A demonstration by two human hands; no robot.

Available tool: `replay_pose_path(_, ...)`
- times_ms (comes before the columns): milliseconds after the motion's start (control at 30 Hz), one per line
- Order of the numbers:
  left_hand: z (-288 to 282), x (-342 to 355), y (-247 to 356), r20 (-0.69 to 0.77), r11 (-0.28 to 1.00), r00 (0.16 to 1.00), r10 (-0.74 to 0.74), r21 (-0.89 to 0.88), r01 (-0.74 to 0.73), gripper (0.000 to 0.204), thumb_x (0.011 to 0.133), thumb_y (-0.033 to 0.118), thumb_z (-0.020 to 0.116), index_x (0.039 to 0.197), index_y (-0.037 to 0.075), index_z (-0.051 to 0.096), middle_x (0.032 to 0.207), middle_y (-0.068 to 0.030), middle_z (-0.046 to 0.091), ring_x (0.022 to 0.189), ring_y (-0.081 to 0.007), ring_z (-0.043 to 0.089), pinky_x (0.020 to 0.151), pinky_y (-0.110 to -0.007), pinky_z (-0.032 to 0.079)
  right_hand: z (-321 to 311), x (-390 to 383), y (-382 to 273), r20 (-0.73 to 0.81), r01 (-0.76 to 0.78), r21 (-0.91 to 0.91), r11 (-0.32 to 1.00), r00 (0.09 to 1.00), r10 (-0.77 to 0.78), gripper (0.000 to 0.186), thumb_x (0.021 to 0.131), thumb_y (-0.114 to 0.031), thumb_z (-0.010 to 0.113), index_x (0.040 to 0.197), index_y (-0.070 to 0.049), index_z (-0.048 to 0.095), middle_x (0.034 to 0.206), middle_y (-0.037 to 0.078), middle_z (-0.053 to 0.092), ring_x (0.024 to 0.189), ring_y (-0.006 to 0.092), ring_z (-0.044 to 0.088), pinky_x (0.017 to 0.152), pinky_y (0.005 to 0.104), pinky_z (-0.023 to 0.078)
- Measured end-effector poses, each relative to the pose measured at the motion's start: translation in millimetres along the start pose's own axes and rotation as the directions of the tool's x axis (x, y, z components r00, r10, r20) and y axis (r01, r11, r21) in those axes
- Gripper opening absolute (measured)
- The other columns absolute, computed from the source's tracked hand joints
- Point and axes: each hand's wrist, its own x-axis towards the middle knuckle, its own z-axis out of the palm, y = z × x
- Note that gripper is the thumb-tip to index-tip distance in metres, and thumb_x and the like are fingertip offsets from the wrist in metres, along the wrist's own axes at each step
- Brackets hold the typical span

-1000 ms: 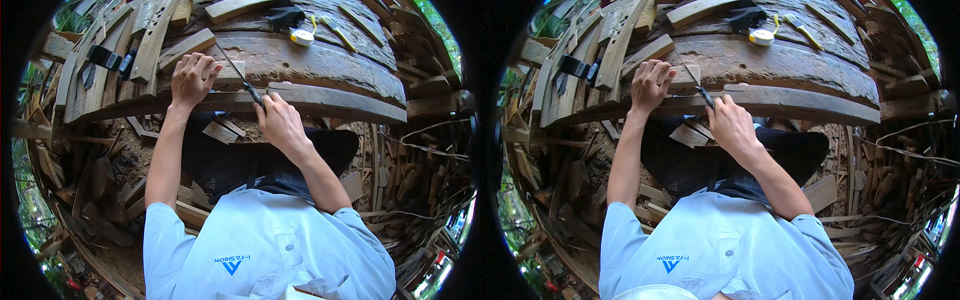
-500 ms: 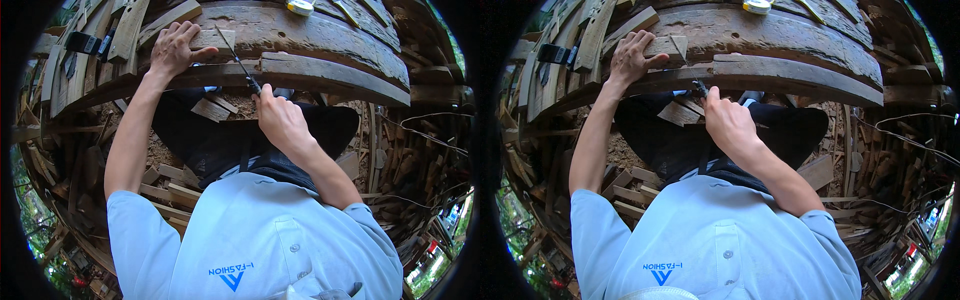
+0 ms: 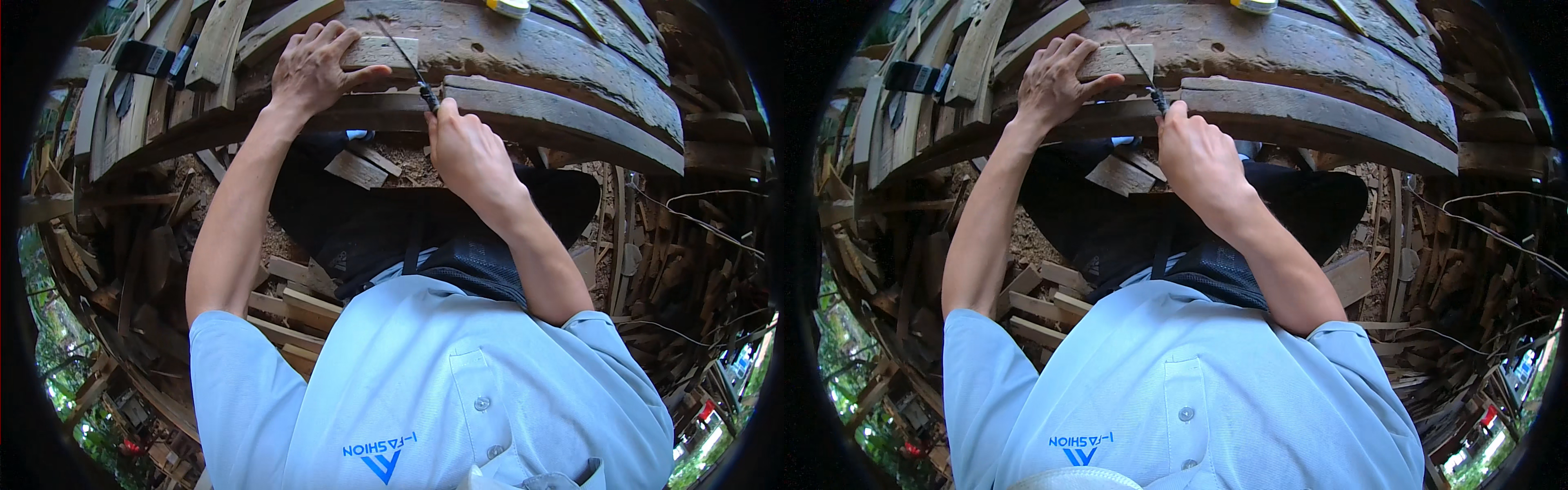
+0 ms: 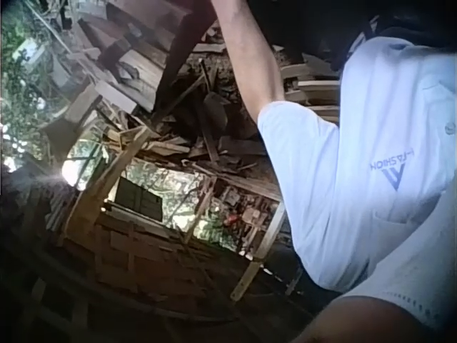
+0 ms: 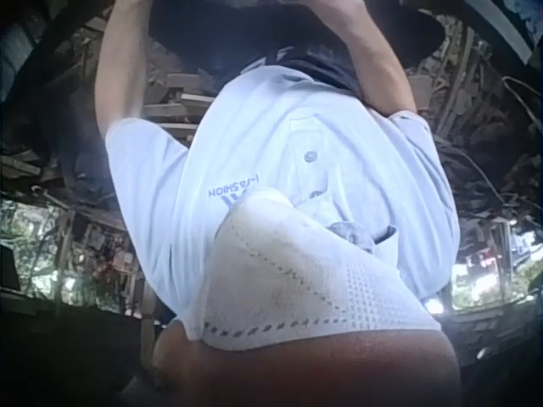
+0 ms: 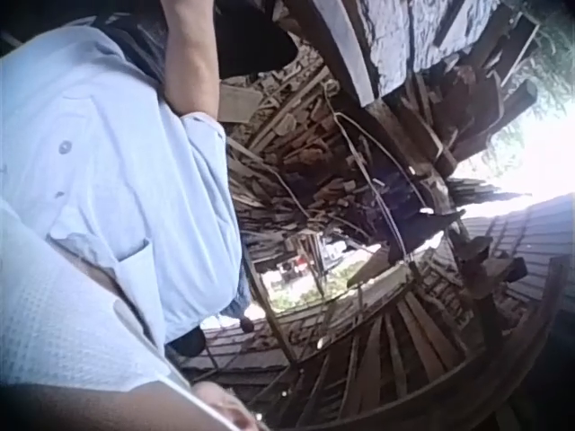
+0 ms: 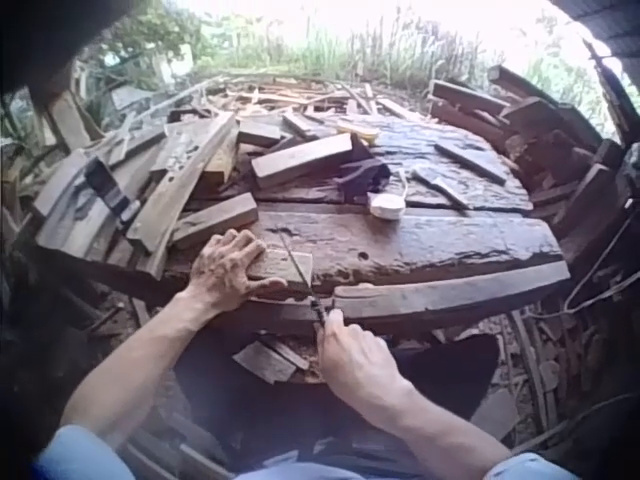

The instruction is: Sawing a small piece of wood and cleaning the workspace with a brush.

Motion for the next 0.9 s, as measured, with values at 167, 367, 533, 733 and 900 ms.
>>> replay_pose_path(167, 8.6, -0.5, -11.4, -0.205, 0.983, 0.966, 0.156, -0.061, -0.172, 0.074, 0.090, 0.075, 0.059, 0.129, 0.012, 0.064, 0.119, -0.0068, 0.064, 0.111, -0.0276, 0.064, 0.093, -0.042, 0.052, -0.7, 8.8, -7.7, 0.064, -0.014, -0.011, 1.000, 0.998, 0.015, 0.023, 0.107, -0.017, 0.047, 0.105, 0.004, 0.055, 0.088, 0.029, 0.073, 0.081, 0.0428, 0.075, 0.072, 0.0501, 0.062)
replay_pose_path(367, 6.7, 6.3, -8.6, -0.193, 0.989, 0.970, 0.149, 0.018, -0.149, 0.072, 0.091, 0.076, 0.057, 0.117, 0.009, 0.063, 0.108, -0.0088, 0.064, 0.102, -0.0291, 0.066, 0.087, -0.042, 0.055, -0.6, 16.8, -10.8, -0.002, 0.059, -0.014, 0.998, 0.998, -0.059, 0.016, 0.099, -0.011, 0.054, 0.105, 0.004, 0.056, 0.092, 0.027, 0.074, 0.085, 0.0417, 0.075, 0.074, 0.0484, 0.062)
replay_pose_path(533, 14.4, 12.7, -32.7, -0.108, 0.970, 0.964, 0.241, 0.022, -0.240, 0.079, 0.091, 0.081, 0.053, 0.119, 0.007, 0.057, 0.113, -0.0133, 0.061, 0.109, -0.0321, 0.064, 0.094, -0.043, 0.055, 7.5, 13.3, -14.5, -0.011, 0.116, -0.046, 0.992, 0.993, -0.117, 0.012, 0.098, -0.007, 0.055, 0.103, 0.004, 0.054, 0.092, 0.027, 0.073, 0.083, 0.0402, 0.076, 0.070, 0.0455, 0.062)
replay_pose_path(733, 25.8, 12.6, -31.6, -0.135, 0.983, 0.975, 0.177, -0.031, -0.182, 0.078, 0.091, 0.081, 0.051, 0.120, 0.009, 0.059, 0.115, -0.0109, 0.061, 0.110, -0.0322, 0.064, 0.093, -0.044, 0.056, -1.7, -4.3, -11.8, 0.161, -0.055, 0.000, 0.998, 0.986, 0.055, 0.014, 0.101, -0.010, 0.054, 0.102, 0.004, 0.052, 0.088, 0.027, 0.073, 0.080, 0.0408, 0.075, 0.068, 0.0457, 0.062)
replay_pose_path(900, 17.4, 15.2, -34.3, -0.148, 0.978, 0.968, 0.203, -0.021, -0.208, 0.075, 0.092, 0.076, 0.056, 0.121, 0.008, 0.059, 0.113, -0.0114, 0.061, 0.109, -0.0326, 0.064, 0.089, -0.046, 0.056, 1.2, -1.2, -16.2, 0.000, 0.112, -0.006, 0.994, 0.994, -0.112, 0.018, 0.103, -0.015, 0.056, 0.104, 0.002, 0.053, 0.087, 0.028, 0.072, 0.083, 0.0396, 0.075, 0.072, 0.0486, 0.062)
